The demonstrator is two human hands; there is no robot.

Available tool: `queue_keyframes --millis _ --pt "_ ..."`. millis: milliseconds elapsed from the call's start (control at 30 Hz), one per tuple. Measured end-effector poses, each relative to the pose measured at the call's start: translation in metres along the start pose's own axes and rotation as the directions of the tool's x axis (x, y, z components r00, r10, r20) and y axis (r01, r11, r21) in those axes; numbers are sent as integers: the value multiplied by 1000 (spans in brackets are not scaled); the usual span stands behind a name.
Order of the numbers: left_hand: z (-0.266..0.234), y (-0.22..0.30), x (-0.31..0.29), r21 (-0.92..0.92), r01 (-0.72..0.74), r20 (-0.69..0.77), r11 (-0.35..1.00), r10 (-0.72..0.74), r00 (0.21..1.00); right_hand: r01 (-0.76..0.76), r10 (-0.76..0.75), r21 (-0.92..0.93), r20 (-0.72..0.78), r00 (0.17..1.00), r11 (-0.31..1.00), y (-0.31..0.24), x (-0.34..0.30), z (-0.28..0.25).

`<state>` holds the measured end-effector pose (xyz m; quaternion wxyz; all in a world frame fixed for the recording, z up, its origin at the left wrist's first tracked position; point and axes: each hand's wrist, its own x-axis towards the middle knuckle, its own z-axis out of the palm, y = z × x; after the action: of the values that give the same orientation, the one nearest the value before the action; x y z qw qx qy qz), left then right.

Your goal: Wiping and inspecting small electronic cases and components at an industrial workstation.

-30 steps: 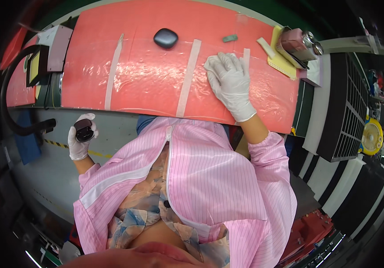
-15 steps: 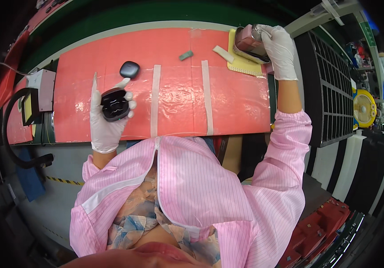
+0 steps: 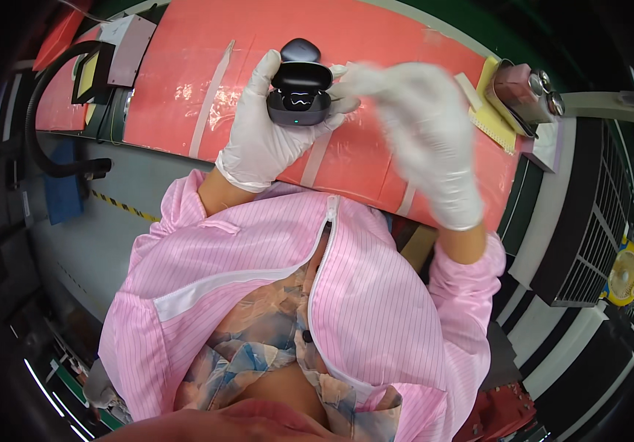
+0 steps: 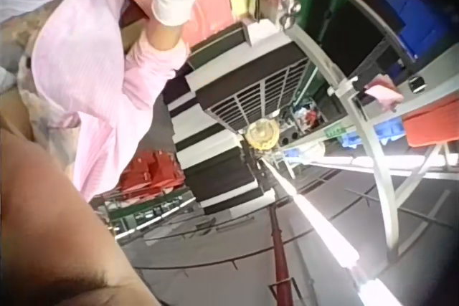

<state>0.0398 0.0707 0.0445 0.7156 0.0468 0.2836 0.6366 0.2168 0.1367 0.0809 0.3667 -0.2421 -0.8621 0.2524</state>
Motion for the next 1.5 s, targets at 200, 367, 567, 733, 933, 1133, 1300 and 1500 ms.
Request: queue_keyframes --millis 200,367,567,733,933,1133,1300,1500 --pt "-20 9 -5 -161 156 17 974 -156 988 85 -69 -288 64 996 954 -11 -12 37" --pt "4 12 -15 -74 175 7 982 -175 985 -144 152 71 -135 979 987 -6 -21 40" --pt "-32 5 -8 -394 306 252 867 -218 943 143 -162 -262 -54 985 955 -13 -20 50" --pt "-23 3 -11 -322 293 173 900 -249 953 88 -111 -297 -59 992 951 -5 -27 46" --pt "-9 4 -13 -189 302 94 934 -289 953 -210 244 156 -248 938 965 -17 -28 44" --pt "-24 -2 -10 -321 315 212 893 -256 943 61 -143 -488 -132 981 871 -14 -34 51" --pt "-9 -4 -14 -124 143 100 982 -131 986 -170 142 -69 -303 942 983 -10 -40 49" --pt "-20 -7 -18 392 -319 247 863 235 940 33 -40 -77 -83 996 996 -22 -32 48"
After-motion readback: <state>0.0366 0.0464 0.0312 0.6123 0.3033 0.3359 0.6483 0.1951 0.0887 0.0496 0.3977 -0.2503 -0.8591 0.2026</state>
